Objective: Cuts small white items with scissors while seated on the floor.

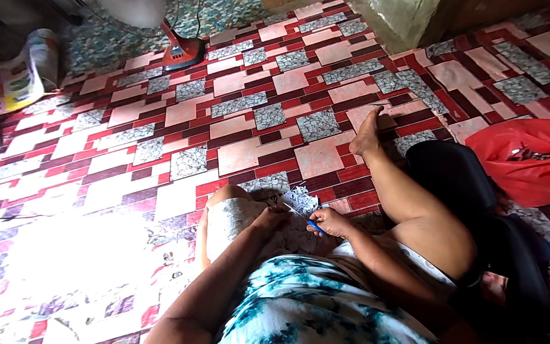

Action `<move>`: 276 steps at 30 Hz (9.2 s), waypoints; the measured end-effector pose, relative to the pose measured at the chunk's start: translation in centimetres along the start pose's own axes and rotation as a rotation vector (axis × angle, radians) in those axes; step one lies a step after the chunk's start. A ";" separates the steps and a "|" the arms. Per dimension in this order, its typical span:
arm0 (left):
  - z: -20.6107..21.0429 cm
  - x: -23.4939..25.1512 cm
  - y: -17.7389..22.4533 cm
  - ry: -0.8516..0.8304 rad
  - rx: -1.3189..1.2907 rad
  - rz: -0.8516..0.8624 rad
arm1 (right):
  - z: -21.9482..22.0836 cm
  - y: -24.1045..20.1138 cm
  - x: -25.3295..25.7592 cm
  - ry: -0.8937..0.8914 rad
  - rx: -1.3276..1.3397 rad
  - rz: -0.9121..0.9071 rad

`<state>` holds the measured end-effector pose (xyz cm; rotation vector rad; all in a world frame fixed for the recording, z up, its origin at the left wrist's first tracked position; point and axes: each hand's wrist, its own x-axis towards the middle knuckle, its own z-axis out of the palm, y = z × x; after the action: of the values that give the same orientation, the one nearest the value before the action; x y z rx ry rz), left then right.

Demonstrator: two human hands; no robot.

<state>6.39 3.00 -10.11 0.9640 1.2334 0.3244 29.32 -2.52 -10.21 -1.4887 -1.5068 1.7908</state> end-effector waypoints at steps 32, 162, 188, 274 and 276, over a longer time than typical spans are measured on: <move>-0.9 0.9 -0.4 0.192 -0.123 0.072 | 0.1 0.5 0.8 0.000 -0.122 0.041; 0.5 0.4 0.0 0.099 -0.169 -0.011 | 0.4 -0.1 0.3 -0.007 0.042 0.036; 0.5 0.3 0.1 0.057 -0.126 -0.012 | 0.4 0.1 0.1 0.026 0.087 0.002; -1.4 3.1 2.5 -0.123 1.001 0.307 | 0.3 3.7 0.8 0.823 -0.033 0.211; -1.9 2.8 2.5 -0.115 0.992 0.300 | 0.6 3.0 1.2 0.797 -0.081 0.252</move>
<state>6.36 7.17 -10.07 1.9961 1.1287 -0.1502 29.37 -2.92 -13.42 -2.1503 -1.0144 1.0125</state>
